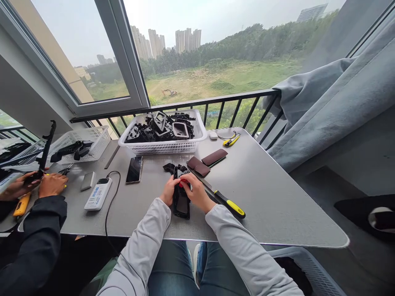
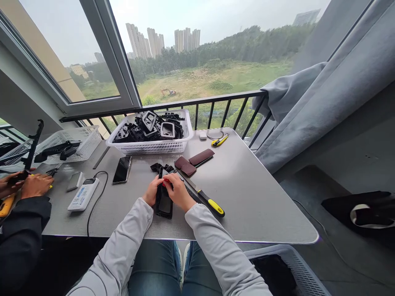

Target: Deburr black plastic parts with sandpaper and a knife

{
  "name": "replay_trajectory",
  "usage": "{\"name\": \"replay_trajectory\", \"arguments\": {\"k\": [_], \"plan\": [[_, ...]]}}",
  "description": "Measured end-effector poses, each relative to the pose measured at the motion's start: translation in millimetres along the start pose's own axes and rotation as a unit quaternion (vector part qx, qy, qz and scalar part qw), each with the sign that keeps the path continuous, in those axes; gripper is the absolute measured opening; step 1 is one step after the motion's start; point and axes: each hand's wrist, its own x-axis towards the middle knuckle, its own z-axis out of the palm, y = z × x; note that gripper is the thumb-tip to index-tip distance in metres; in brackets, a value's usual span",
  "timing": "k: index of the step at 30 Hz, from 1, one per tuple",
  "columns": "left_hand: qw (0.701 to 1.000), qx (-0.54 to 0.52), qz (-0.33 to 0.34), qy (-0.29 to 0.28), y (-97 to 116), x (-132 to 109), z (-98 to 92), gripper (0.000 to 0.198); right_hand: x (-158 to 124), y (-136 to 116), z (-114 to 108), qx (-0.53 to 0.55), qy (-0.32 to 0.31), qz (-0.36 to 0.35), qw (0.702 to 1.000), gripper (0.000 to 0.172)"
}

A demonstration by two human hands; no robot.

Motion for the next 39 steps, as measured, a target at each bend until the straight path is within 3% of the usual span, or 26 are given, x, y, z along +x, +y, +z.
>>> {"name": "replay_trajectory", "arguments": {"k": [9, 14, 18, 21, 24, 29, 34, 39], "plan": [[0.994, 0.048, 0.063, 0.072, -5.3, 2.9, -0.7, 0.013, -2.2, 7.8, 12.4, 0.003, 0.006, -0.004, 1.000, 0.024], [0.972, 0.121, 0.140, 0.145, -8.1, 2.4, -1.6, 0.038, -5.6, 9.9, 17.9, 0.020, 0.052, 0.006, 0.998, 0.019], [0.967, 0.135, 0.168, 0.138, -10.7, 1.4, -4.2, 0.044, -5.3, 13.3, 13.9, 0.003, 0.134, 0.039, 0.990, 0.024], [0.970, 0.139, 0.154, 0.129, -12.0, 1.9, -5.5, 0.049, -1.7, 22.8, 6.0, -0.098, 0.191, 0.106, 0.971, 0.027], [0.972, 0.118, 0.164, 0.117, -12.6, 3.5, -5.6, 0.053, 1.6, 34.0, 0.3, -0.169, 0.185, 0.164, 0.954, 0.026], [0.983, 0.050, 0.157, 0.086, -10.6, 6.5, -4.7, 0.044, 2.9, 35.3, -0.2, -0.187, 0.194, 0.188, 0.945, 0.035], [0.984, 0.040, 0.143, 0.103, 1.1, -8.7, 2.1, 0.053, -6.9, 11.2, 4.0, -0.115, 0.193, 0.126, 0.966, 0.038], [0.988, 0.021, 0.155, -0.008, 1.7, -48.6, 29.6, 0.064, -45.7, -23.6, 1.4, 0.064, 0.185, 0.153, 0.969, 0.044]]}}
